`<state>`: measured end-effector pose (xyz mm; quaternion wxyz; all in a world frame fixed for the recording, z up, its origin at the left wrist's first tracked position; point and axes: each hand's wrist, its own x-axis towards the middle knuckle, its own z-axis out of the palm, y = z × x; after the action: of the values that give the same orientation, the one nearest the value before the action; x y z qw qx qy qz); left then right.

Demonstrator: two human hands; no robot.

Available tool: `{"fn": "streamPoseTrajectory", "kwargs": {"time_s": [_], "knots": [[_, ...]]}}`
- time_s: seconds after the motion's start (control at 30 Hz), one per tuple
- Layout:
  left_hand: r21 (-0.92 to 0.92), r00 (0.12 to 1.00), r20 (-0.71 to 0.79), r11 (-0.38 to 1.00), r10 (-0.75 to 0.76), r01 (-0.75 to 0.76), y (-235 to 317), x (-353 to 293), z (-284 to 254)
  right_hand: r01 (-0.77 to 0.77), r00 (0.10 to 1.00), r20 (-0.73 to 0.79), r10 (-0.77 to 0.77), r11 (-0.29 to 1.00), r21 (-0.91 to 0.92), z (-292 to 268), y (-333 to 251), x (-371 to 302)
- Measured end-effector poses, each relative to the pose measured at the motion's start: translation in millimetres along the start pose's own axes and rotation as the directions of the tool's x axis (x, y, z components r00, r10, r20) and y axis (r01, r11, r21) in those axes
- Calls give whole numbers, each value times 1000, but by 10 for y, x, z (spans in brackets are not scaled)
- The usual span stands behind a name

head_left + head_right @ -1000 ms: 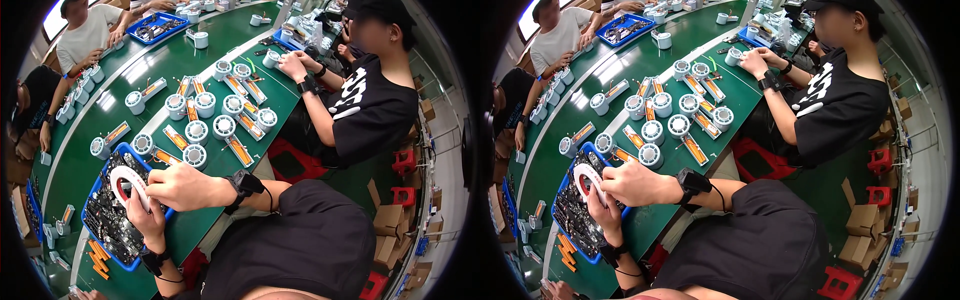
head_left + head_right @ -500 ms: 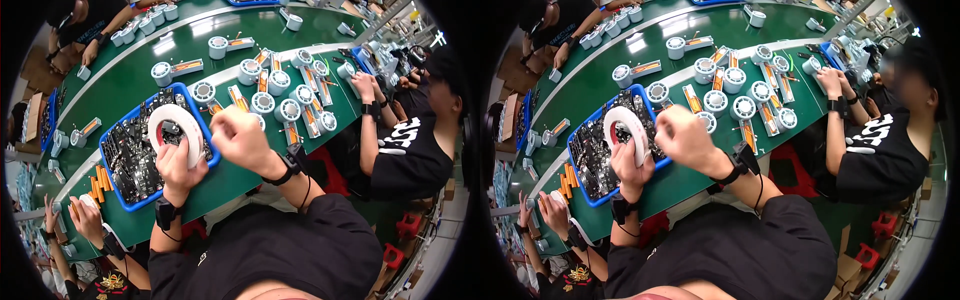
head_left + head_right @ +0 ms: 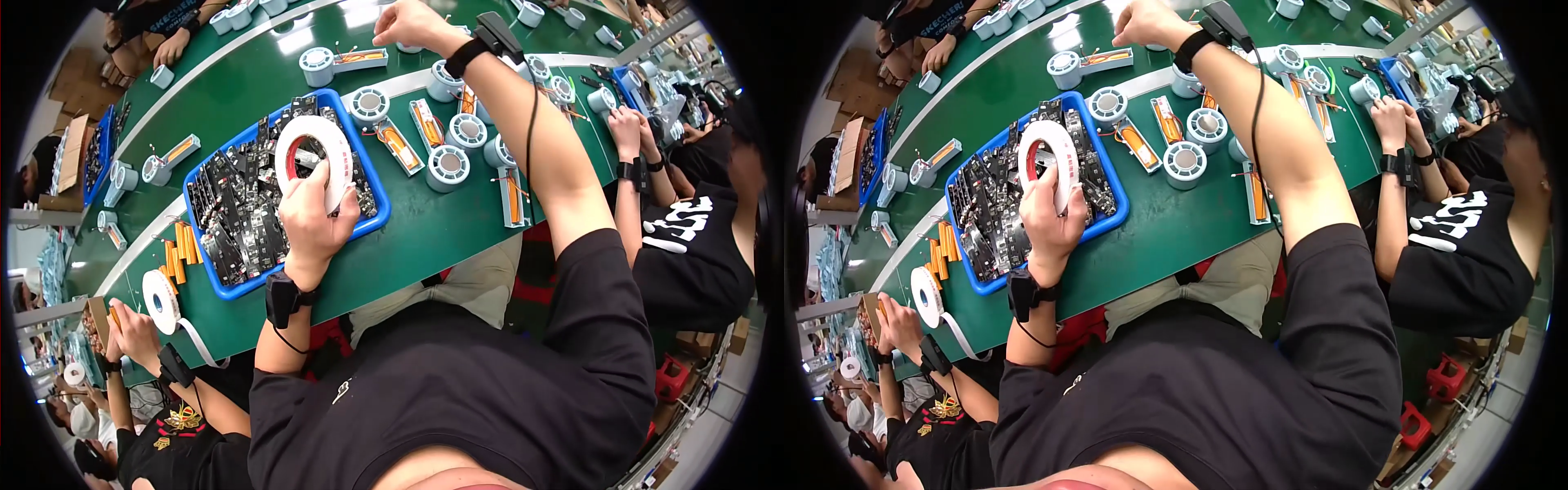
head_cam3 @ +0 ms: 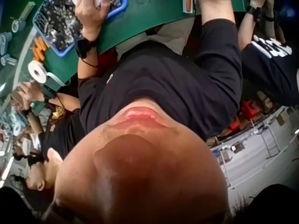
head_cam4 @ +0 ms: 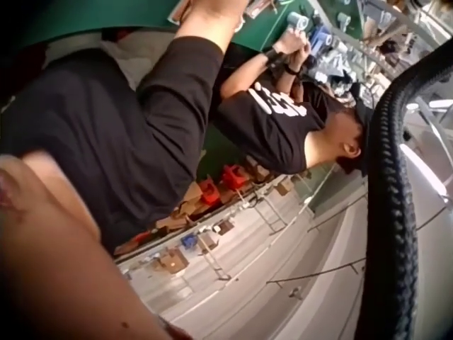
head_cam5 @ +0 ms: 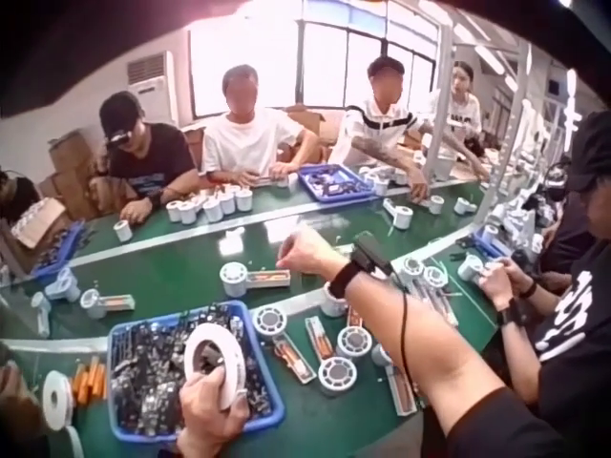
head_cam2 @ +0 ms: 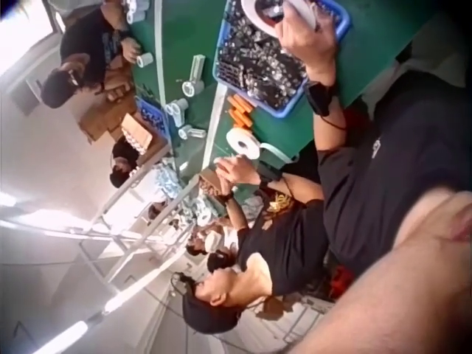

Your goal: The person peels a strip of tape from a roll, applies it to a circuit board, and then places the board into a plastic fan housing. This process is repeated for several units on the assembly line.

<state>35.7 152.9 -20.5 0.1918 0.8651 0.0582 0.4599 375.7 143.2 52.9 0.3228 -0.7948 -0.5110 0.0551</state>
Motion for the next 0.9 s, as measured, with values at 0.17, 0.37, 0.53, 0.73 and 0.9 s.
{"fn": "streamPoseTrajectory", "kwargs": {"time_s": [0.17,0.37,0.53,0.73,0.9], "knots": [[29,1000,17,1000,-9,9,-9,-33,-21,-227,959,205,196,964,137,399,265,95],[16,999,35,999,-28,27,-2,-45,-11,-284,949,156,275,958,40,376,261,111],[-2,999,40,1000,-29,29,-2,-26,25,-168,974,49,222,847,-504,447,345,304],[15,994,71,996,-83,82,-4,-52,-17,206,965,260,36,510,-835,507,229,352],[43,987,87,990,-138,135,-8,-98,-71,75,994,104,21,558,-826,1188,1146,933]]}}
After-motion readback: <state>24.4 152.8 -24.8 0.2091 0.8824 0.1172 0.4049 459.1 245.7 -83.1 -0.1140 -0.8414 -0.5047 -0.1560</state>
